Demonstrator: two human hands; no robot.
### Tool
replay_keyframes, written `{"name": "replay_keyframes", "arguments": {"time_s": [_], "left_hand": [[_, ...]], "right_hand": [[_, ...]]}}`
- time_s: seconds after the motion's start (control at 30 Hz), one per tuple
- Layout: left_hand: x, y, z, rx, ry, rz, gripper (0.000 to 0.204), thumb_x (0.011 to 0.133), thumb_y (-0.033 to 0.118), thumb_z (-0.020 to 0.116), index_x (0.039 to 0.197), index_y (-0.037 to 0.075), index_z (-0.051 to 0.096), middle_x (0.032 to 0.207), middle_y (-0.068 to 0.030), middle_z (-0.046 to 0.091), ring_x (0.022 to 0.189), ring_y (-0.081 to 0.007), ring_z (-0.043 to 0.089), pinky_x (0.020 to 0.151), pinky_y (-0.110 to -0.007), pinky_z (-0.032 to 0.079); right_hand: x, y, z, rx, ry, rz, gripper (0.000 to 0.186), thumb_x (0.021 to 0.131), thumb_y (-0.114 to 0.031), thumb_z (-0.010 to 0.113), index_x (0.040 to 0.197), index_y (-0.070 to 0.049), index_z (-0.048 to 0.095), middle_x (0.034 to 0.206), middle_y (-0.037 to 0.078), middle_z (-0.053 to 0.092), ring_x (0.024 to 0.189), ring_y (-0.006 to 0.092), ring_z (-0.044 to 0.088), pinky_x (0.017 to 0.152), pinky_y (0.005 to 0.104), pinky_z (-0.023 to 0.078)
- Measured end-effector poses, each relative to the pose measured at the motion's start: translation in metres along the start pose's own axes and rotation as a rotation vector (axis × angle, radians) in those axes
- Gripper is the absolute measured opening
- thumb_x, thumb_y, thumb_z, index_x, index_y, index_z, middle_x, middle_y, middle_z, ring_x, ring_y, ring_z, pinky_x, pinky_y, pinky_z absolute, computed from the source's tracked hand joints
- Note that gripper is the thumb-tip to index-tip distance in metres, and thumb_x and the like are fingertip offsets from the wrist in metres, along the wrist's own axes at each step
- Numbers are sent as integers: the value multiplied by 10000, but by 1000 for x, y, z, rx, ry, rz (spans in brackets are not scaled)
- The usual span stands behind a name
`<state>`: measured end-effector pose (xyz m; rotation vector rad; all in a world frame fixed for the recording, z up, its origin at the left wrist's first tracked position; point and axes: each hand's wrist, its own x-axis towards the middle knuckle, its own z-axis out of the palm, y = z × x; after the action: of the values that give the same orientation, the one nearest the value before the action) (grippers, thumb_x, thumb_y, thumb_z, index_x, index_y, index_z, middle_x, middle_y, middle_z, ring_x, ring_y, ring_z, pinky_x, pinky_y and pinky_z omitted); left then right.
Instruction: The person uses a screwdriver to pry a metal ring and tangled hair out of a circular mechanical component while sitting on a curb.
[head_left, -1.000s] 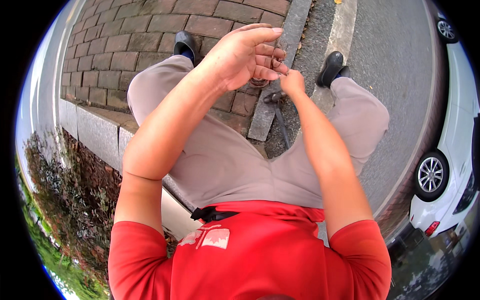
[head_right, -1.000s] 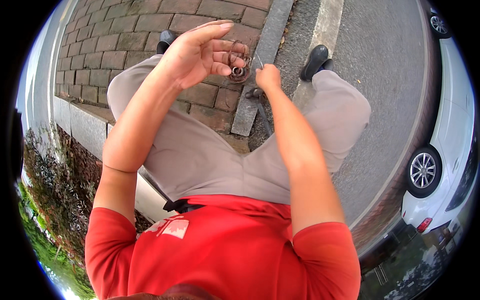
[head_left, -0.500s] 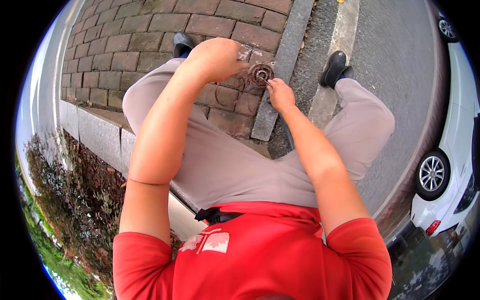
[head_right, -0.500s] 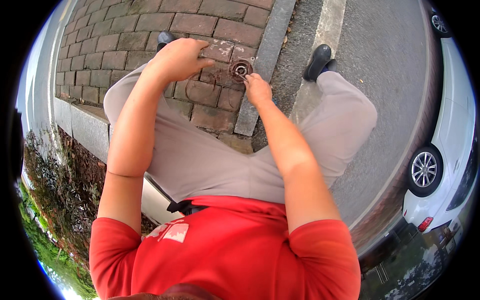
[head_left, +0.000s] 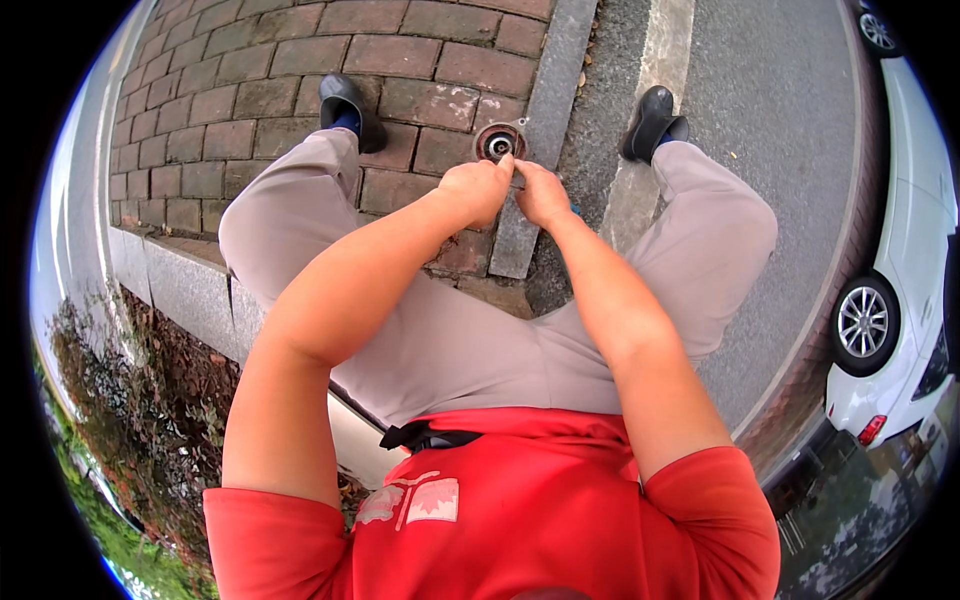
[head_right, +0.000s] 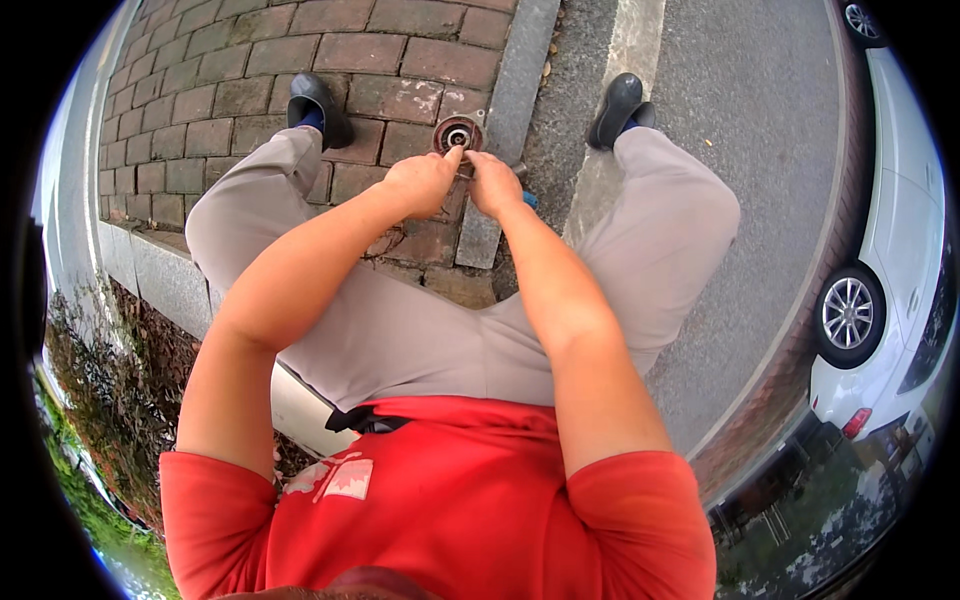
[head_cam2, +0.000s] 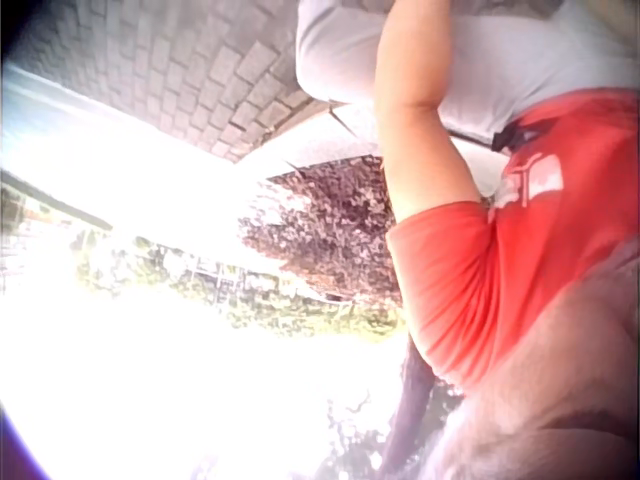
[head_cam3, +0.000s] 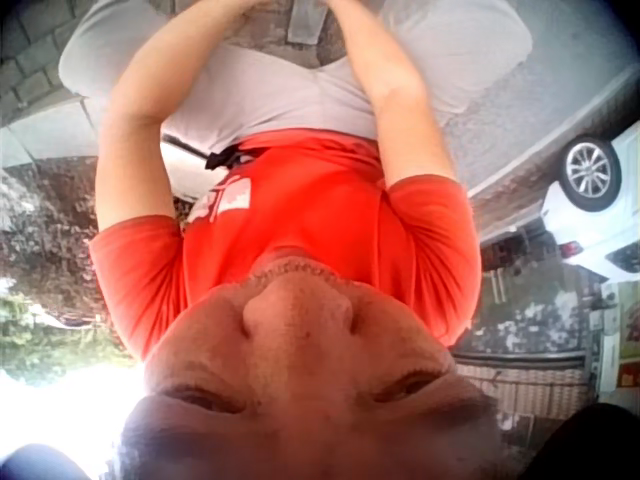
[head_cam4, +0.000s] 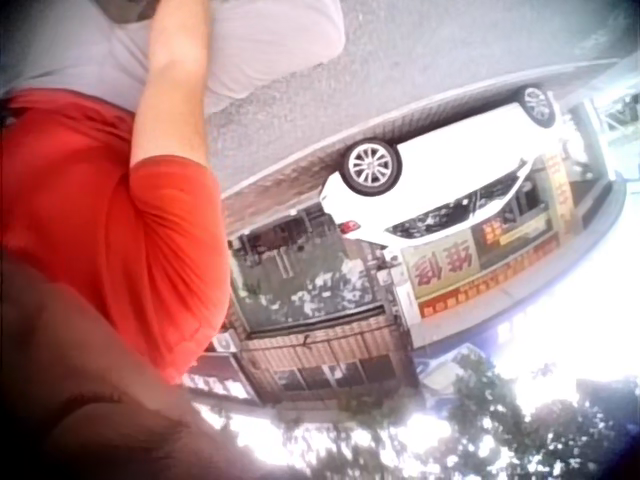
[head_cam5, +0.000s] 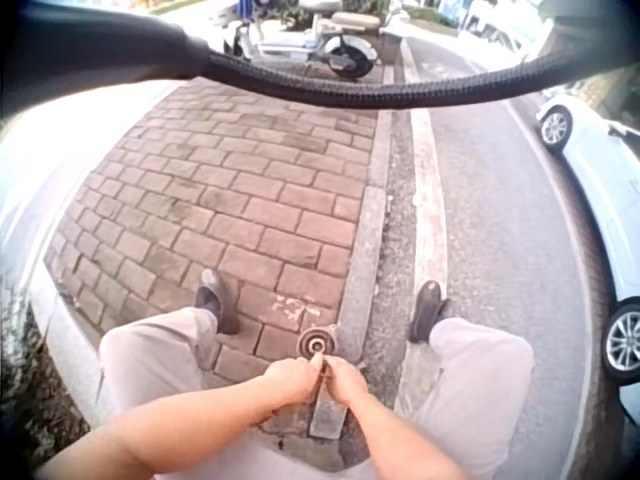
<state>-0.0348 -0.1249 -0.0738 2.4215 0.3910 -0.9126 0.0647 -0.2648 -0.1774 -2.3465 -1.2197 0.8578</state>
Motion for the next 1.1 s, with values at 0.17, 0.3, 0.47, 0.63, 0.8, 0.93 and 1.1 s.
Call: {"name": "replay_keyframes", "arguments": {"time_s": [0.17,0.3,0.47,0.63,0.8,0.93,1.1], "left_hand": [[-7,1,-9,24,-102,63,547,771,-10,645,1275,-43,434,1055,-222,672,995,-364,666,807,-433,548],[-17,0,-18,14,-174,117,396,745,-40,660,1112,-28,511,1049,-230,670,1002,-370,661,805,-443,544],[-26,21,-36,28,-229,219,445,741,-44,668,1157,-27,511,1023,-235,672,1012,-377,656,801,-458,540],[-38,28,-34,103,-317,262,327,811,48,642,1124,-22,574,1019,-236,677,999,-372,662,801,-463,537],[-15,-4,-75,-142,-42,167,377,860,278,673,1147,42,607,1046,-204,679,1016,-352,645,869,-452,513],[22,-49,-76,-241,181,-131,427,888,314,631,1188,13,601,1110,-215,660,1052,-370,622,903,-454,497],[76,-96,-9,-319,153,-175,461,877,208,649,1304,64,553,1160,-216,641,1127,-350,594,946,-429,485]], "right_hand": [[20,29,1,106,212,434,197,882,-126,598,1030,-16,667,961,212,692,946,393,649,849,452,505],[48,28,4,636,98,656,247,860,-211,688,884,35,684,821,156,707,753,305,681,708,406,517],[88,43,20,497,147,763,191,870,-173,702,808,-13,618,694,78,637,502,145,528,427,319,401],[84,11,15,183,9,579,326,802,-272,766,863,40,694,874,210,698,799,312,692,711,407,530],[87,25,-4,1084,-145,1059,149,939,-105,594,810,-31,588,662,52,570,514,147,499,465,313,405],[80,35,-9,1134,-257,1044,152,940,-108,600,814,-24,580,648,39,547,514,145,500,470,300,415],[66,7,-17,956,-153,903,142,919,-92,620,821,4,582,643,41,538,512,149,504,453,309,419]]}}
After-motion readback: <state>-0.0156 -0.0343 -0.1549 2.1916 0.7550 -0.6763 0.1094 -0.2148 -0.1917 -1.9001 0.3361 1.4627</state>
